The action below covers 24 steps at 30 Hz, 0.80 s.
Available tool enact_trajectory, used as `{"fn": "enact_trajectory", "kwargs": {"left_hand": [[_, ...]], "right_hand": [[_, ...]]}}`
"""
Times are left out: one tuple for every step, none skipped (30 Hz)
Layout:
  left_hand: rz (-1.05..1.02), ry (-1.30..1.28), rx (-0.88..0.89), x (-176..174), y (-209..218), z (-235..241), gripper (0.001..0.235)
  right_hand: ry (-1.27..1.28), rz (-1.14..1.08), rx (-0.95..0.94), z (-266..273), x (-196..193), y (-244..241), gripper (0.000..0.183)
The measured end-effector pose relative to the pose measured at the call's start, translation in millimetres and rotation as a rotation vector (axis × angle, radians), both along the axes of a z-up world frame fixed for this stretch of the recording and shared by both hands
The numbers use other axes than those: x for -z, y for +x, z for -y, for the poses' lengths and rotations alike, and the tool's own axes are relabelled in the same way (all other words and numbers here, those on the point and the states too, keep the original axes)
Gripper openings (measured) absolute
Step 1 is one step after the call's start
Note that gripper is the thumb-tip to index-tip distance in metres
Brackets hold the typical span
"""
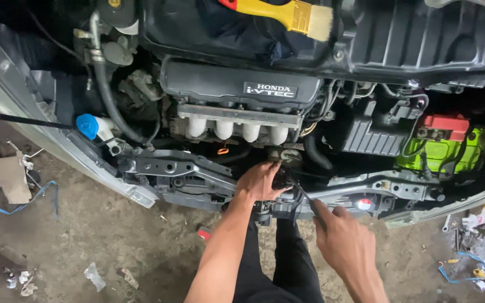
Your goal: The person uses a wrench to loosen and tighten bolts on the engine block and surrounding components. They manipulate hoses and connectors near the battery and engine cover, occasionally repositioning their hands to reach different areas within the engine bay.
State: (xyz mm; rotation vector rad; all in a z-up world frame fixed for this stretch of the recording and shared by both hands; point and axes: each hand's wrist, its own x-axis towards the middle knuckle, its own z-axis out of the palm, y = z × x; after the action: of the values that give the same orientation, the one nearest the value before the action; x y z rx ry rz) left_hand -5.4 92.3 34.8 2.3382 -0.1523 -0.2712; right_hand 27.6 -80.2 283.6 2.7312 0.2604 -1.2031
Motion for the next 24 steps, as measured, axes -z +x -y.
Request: {"fn": "enact_trajectory", "kwargs": {"left_hand": [[-0.002, 0.0, -0.003, 1.2, -0.1, 0.7, 0.083], [0.005, 0.024, -0.011, 2.5, -0.7, 1.2, 0.082], [0.011, 0.048, -0.019, 3.9, -1.3, 1.8, 0.082], [0.008, 0.048, -0.02, 5.4, -1.7, 0.6, 0.082], [-0.047, 0.05, 0.017, 6.7, -2.0, -0.5, 0.086], [-0.099, 0.052, 0.055, 8.4, -0.6, -1.3, 0.091], [-0.099, 0.051, 0.053, 6.4, -0.8, -0.2, 0.091], [-0.128, 0.053, 0.046, 4.4, -0.1, 0.0, 0.091], [-0.156, 0.056, 0.038, 2.6, 0.6, 0.2, 0.092], [-0.16, 0.054, 0.037, 3.0, -1.1, 0.3, 0.092], [-0.14, 0.046, 0.031, 3.4, -2.8, 0.6, 0.089], [-0.115, 0.042, 0.026, 4.4, -0.8, -0.8, 0.087], [-0.113, 0.043, 0.024, 7.3, 2.4, -2.6, 0.087], [-0.159, 0.048, 0.052, 9.1, 1.1, -1.7, 0.089], [-0.204, 0.053, 0.081, 10.6, -0.2, -0.4, 0.091], [-0.201, 0.052, 0.082, 11.4, -0.3, -1.2, 0.091], [-0.206, 0.048, 0.09, 11.6, -0.3, -1.8, 0.09], [-0.211, 0.044, 0.098, 11.5, -0.4, -2.0, 0.09], [-0.207, 0.043, 0.1, 9.9, 0.1, -1.3, 0.09], [-0.207, 0.043, 0.081, 8.1, 0.1, -1.1, 0.089], [-0.208, 0.043, 0.062, 6.0, 0.1, -0.8, 0.088], [-0.204, 0.044, 0.065, 8.5, -1.1, 1.0, 0.088], [-0.161, 0.067, 0.046, 10.6, -2.4, 2.9, 0.087], [-0.11, 0.093, 0.025, 13.3, 0.4, 3.2, 0.086]], "right_hand": [[0.0, -0.002, -0.003, -2.7, -5.4, 6.8, 0.039], [-0.032, 0.001, -0.067, -5.5, -10.5, 12.9, 0.038], [-0.065, 0.004, -0.131, -8.2, -15.6, 19.0, 0.038], [-0.065, 0.001, -0.133, -10.4, -17.7, 21.8, 0.038], [-0.055, -0.018, -0.144, -12.5, -20.0, 24.7, 0.038], [-0.046, -0.033, -0.155, -14.4, -22.1, 28.3, 0.038], [-0.047, -0.033, -0.157, -14.2, -17.6, 24.3, 0.038], [-0.037, -0.026, -0.151, -14.7, -12.8, 21.4, 0.04], [-0.027, -0.019, -0.144, -15.1, -7.9, 18.5, 0.043], [-0.028, -0.023, -0.147, -18.5, -5.9, 14.2, 0.043], [-0.007, -0.047, -0.062, -21.7, -3.8, 9.8, 0.043], [0.017, -0.066, 0.022, -25.7, -0.9, 7.8, 0.044], [0.018, -0.064, 0.021, -28.8, -0.1, 5.6, 0.044], [0.027, -0.089, 0.052, -30.3, -0.8, 0.4, 0.046], [0.037, -0.114, 0.085, -31.5, -1.8, -4.9, 0.048], [0.036, -0.11, 0.086, -31.5, 0.4, -6.6, 0.048], [0.07, -0.131, 0.202, -31.1, 2.1, -8.3, 0.051], [0.105, -0.15, 0.318, -30.5, 3.5, -10.2, 0.053], [0.105, -0.146, 0.32, -32.2, -2.7, -6.3, 0.053], [0.135, -0.196, 0.517, -34.2, -9.1, -2.6, 0.048], [0.165, -0.246, 0.714, -36.2, -15.7, 0.9, 0.044], [0.167, -0.242, 0.716, -28.4, -12.6, 0.5, 0.044], [0.24, -0.237, 0.838, -20.6, -10.0, 0.0, 0.039], [0.322, -0.226, 0.956, -13.5, -6.5, 1.7, 0.037]]}}
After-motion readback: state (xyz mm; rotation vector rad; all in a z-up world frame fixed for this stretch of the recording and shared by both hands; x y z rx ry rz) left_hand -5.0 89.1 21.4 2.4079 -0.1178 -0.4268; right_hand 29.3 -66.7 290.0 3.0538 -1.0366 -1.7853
